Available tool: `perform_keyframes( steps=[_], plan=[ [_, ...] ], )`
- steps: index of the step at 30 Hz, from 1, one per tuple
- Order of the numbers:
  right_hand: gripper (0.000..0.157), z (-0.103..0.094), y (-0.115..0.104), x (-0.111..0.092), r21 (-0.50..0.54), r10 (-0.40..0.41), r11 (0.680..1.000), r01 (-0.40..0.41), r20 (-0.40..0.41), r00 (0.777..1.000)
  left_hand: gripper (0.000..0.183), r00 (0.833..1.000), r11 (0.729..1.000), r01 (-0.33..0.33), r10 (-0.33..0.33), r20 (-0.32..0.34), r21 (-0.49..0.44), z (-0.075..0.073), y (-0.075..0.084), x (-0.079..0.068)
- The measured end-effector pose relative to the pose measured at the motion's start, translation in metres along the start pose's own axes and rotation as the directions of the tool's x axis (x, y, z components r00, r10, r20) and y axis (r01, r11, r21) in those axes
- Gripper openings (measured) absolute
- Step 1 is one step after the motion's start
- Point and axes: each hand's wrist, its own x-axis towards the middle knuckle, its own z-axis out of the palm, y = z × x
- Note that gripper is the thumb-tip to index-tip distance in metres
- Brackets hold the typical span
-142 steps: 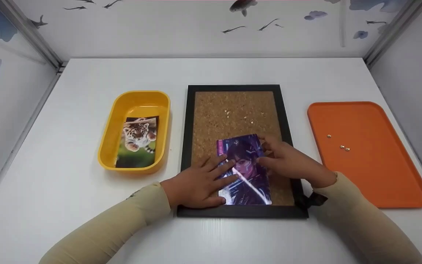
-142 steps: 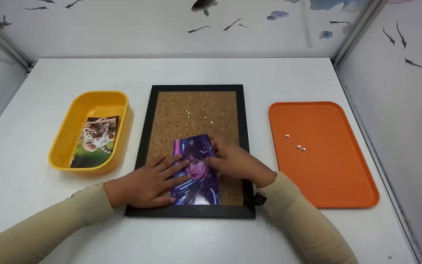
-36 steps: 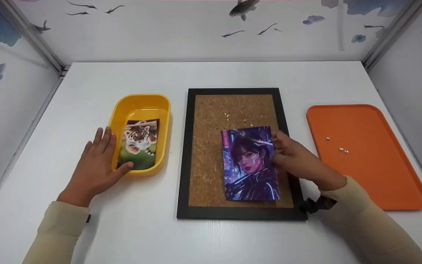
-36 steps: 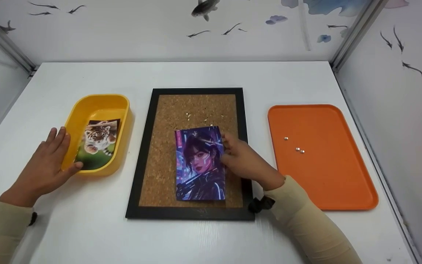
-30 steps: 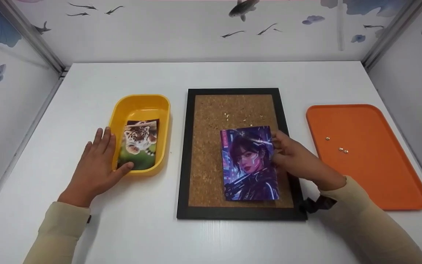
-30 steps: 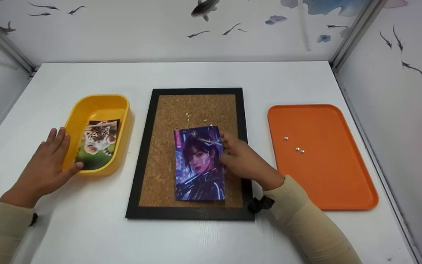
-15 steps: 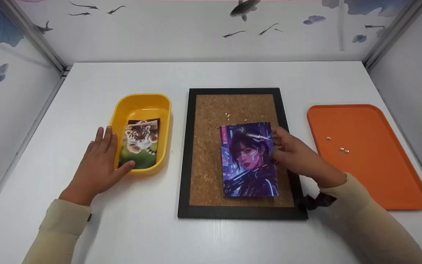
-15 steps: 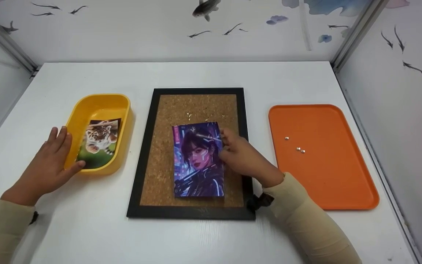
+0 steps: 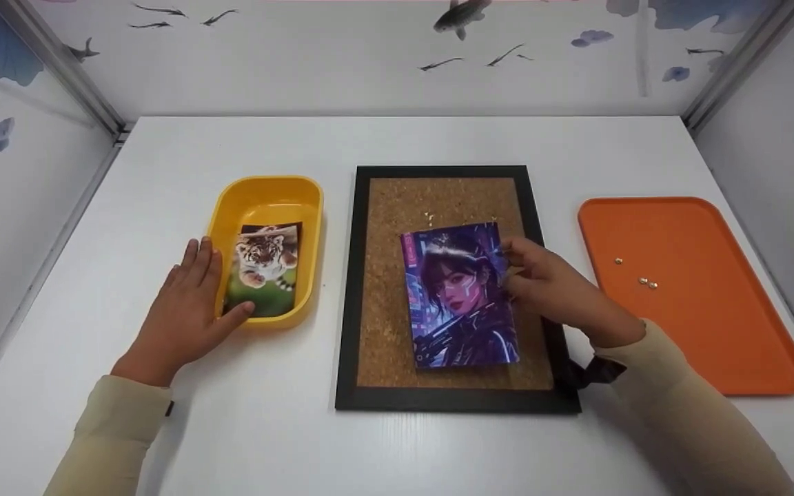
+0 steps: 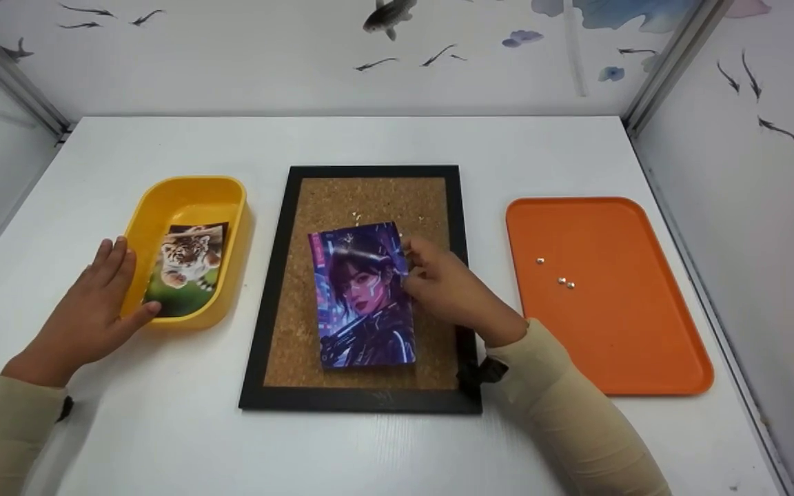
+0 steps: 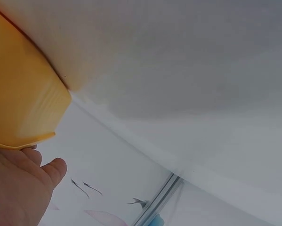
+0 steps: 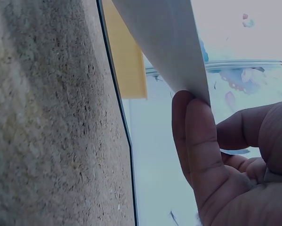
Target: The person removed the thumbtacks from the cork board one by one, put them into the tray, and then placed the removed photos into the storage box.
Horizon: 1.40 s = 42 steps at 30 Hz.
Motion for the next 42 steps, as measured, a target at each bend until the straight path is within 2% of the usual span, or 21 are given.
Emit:
perform_keyframes(
  steps=[7, 17, 24, 31, 42],
  plan=[
    [0.034, 0.003, -0.005, 0.004, -0.032, -0.03, 0.999, 0.03, -0.018, 0.999, 0.099, 1.0, 1.0, -0.014, 0.014, -0.021, -0.01, 0.002, -0.001, 0.001],
    [0.032, 0.005, -0.01, 0.013, -0.021, -0.046, 0.999, 0.044, -0.16, 0.986, 0.099, 1.0, 1.0, 0.002, -0.002, -0.002, -0.019, 0.001, 0.0, 0.0],
    [0.034, 0.006, -0.011, 0.019, 0.032, -0.026, 0.999, 0.033, -0.197, 0.98, 0.1, 1.0, 1.0, 0.011, -0.01, 0.016, -0.018, 0.001, 0.0, 0.0],
    [0.035, 0.01, -0.011, 0.026, 0.059, -0.004, 0.998, 0.016, -0.198, 0.98, 0.1, 1.0, 1.0, 0.012, -0.011, 0.02, -0.017, -0.001, 0.001, -0.001],
    [0.038, 0.019, -0.013, 0.036, 0.105, -0.03, 0.993, 0.049, -0.176, 0.984, 0.099, 1.0, 1.0, -0.003, 0.003, -0.007, -0.014, 0.001, 0.0, 0.001]
  ],
)
